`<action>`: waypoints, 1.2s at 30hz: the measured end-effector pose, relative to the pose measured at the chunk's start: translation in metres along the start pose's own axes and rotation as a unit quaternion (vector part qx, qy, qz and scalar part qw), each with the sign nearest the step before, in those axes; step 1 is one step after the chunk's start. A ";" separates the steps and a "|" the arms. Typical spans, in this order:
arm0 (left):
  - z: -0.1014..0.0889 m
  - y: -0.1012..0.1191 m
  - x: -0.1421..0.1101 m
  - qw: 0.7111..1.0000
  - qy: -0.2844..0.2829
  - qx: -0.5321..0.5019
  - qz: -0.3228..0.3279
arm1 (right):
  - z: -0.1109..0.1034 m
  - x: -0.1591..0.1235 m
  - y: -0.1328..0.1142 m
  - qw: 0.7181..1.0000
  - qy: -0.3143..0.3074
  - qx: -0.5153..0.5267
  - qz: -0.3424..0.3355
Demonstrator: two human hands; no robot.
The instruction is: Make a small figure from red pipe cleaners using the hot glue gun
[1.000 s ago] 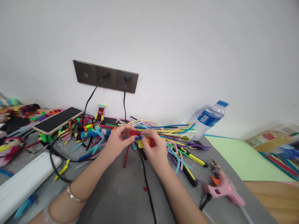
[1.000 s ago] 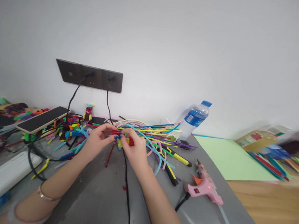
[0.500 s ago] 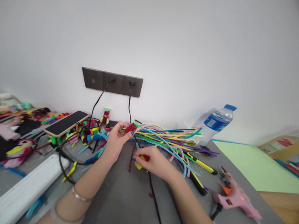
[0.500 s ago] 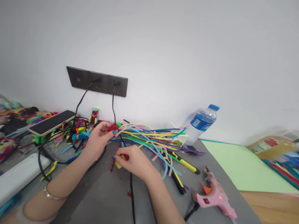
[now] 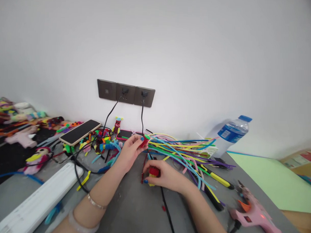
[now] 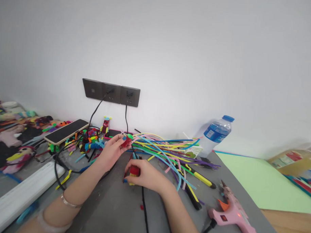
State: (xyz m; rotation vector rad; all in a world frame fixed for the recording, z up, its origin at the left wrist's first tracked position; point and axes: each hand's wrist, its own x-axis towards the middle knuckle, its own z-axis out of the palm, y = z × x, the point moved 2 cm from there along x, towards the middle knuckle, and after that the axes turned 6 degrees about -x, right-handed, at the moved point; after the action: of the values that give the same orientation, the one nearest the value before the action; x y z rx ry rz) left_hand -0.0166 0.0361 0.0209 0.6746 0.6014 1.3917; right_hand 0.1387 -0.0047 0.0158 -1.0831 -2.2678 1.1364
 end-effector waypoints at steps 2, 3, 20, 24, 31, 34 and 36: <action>-0.001 0.001 0.001 1.000 0.000 -0.021 -0.001 | 0.002 0.001 0.000 1.000 0.023 -0.018 0.006; -0.002 0.002 0.002 1.000 -0.002 -0.029 -0.001 | 0.002 0.002 0.000 0.999 0.042 -0.034 0.004; 0.009 -0.009 -0.013 0.982 -0.095 -0.026 -0.163 | -0.010 0.013 0.006 0.919 0.307 0.239 -0.061; 0.009 -0.007 -0.014 0.975 -0.121 -0.014 -0.185 | -0.011 0.012 0.007 0.918 0.297 0.259 -0.047; 0.005 -0.002 -0.012 0.969 -0.178 0.068 -0.154 | -0.020 0.006 0.003 0.936 0.262 0.233 -0.036; 0.005 -0.002 -0.012 0.970 -0.179 0.093 -0.135 | -0.033 -0.002 -0.005 0.960 0.226 0.163 -0.013; 0.005 -0.001 -0.011 0.975 -0.169 0.088 -0.117 | -0.050 -0.013 -0.012 0.964 0.242 0.106 0.009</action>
State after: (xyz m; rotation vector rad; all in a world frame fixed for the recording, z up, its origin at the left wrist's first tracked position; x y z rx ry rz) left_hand -0.0127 0.0244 0.0234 0.9288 0.5155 0.9845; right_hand 0.1722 0.0055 0.0556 -1.1473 -1.7215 0.9640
